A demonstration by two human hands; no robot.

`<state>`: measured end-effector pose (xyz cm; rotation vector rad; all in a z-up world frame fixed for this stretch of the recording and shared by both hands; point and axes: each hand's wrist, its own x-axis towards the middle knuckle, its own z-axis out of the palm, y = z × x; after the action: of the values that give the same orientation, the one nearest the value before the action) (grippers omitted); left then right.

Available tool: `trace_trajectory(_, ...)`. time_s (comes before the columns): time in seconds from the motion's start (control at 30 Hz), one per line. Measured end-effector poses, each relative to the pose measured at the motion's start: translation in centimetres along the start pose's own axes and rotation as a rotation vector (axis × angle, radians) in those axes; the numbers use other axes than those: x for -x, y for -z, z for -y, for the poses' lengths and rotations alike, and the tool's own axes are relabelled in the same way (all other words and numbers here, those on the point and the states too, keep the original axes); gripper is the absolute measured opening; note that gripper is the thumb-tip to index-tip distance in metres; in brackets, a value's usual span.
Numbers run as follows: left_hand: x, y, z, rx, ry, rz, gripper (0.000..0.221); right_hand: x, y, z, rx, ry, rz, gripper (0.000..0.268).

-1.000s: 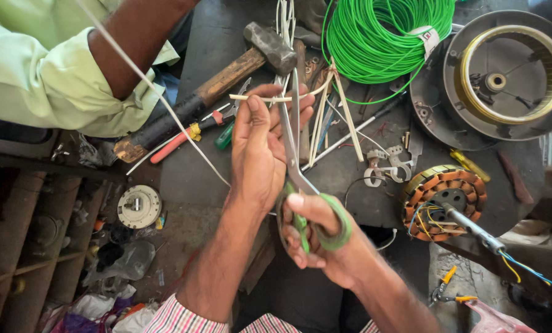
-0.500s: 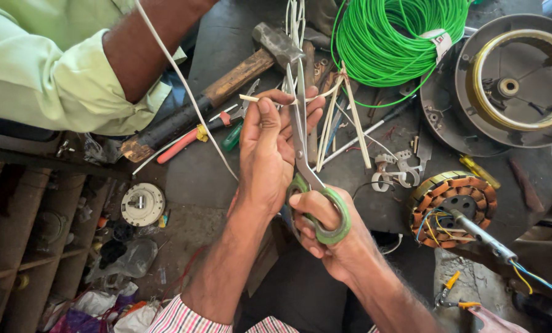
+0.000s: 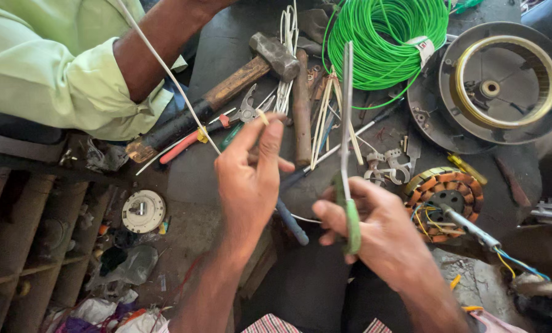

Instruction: The person works on a disassembled electric motor stator, using scissors to cut wires and a wooden stick to adjust or separate the copper windings. The person manipulates the stator and wires throughout the clip.

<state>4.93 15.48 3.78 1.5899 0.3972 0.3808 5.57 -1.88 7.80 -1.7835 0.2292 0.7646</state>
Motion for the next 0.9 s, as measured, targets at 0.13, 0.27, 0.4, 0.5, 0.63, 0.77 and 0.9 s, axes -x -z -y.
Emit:
trace_trajectory(0.13, 2.5, 0.1, -2.5, 0.135, -0.065, 0.101, 0.039, 2.4, 0.3, -3.0, -0.001, 0.315, -0.15, 0.028)
trace_trajectory(0.27, 5.0, 0.0, -4.8, 0.026, -0.105, 0.216, 0.033, 6.0, 0.6, -7.5, -0.001, 0.272, -0.141, 0.031)
trace_trajectory(0.4, 7.4, -1.0, -6.5, 0.013, -0.158, 0.439, 0.022, 9.1, 3.1, -10.8, 0.051, 0.193, -0.105, 0.036)
trace_trajectory(0.5, 9.0, -2.9, -7.1, -0.032, -0.157, 0.583, 0.015, 12.0, 5.1, -12.8, 0.039, 0.112, -0.095, 0.038)
trace_trajectory(0.63, 11.0, -5.8, -7.8, -0.079, -0.274, 0.681, 0.015, 15.1, 7.1, -15.4, -0.117, 0.121, -0.071, 0.04)
trace_trajectory(0.77, 12.8, -8.5, -8.4, -0.092, -0.312, 0.781, 0.015, 17.6, 8.4, -17.8, -0.154, 0.042, -0.178, 0.04)
trace_trajectory(0.9, 14.6, -10.9, -8.9, -0.07, -0.388, 0.856, 0.014, 19.5, 8.9, -19.8, -0.289, 0.137, -0.244, 0.035)
